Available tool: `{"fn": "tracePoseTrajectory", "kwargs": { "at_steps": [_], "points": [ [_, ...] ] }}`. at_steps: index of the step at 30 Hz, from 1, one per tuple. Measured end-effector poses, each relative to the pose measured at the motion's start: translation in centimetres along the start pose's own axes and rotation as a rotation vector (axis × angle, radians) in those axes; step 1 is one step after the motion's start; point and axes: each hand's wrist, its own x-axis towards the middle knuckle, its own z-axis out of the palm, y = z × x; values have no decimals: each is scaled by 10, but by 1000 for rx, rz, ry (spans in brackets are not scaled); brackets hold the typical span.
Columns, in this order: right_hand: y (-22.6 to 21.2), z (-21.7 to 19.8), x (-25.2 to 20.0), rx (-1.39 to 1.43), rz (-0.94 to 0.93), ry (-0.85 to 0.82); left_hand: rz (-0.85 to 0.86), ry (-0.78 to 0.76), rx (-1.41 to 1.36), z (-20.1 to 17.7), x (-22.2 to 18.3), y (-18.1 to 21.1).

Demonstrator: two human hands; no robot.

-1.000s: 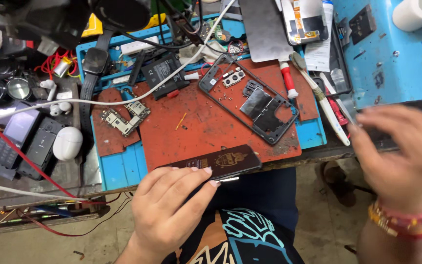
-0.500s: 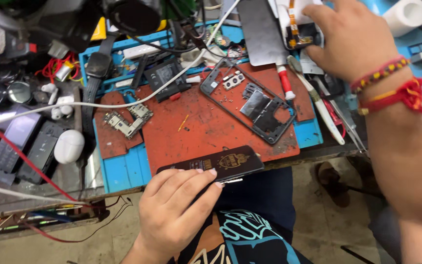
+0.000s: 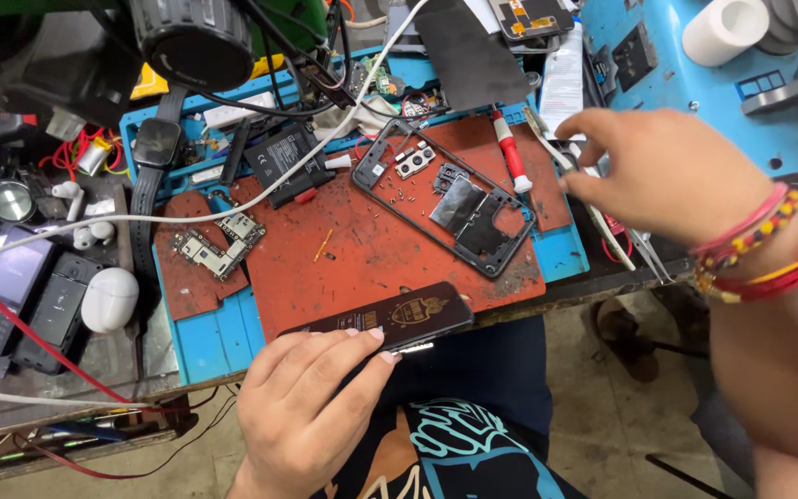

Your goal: The person removes the back cover and internal components of a phone and then uses a metal tool to pry the screen away from the device frame.

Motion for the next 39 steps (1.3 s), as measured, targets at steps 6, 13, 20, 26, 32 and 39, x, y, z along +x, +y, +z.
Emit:
{"fn": "tracePoseTrajectory", "kwargs": {
  "at_steps": [6, 13, 20, 26, 32, 39],
  "points": [
    [-1, 1, -13, 58, 78, 84, 21, 3, -9, 0, 3, -1],
    [14, -37, -29, 10, 82, 610, 32, 21, 3, 2, 4, -1],
    [29, -21, -22, -201, 83, 380, 19, 0, 10, 1, 4, 0],
    [0, 16, -6, -212, -22, 459, 7, 0, 9, 2, 5, 2],
    [-8, 31, -39, -32, 11, 287, -2, 1, 14, 3, 7, 2],
    [-3, 53, -52, 164, 125, 204, -4, 4, 20, 3, 9, 1]
  ]
}}
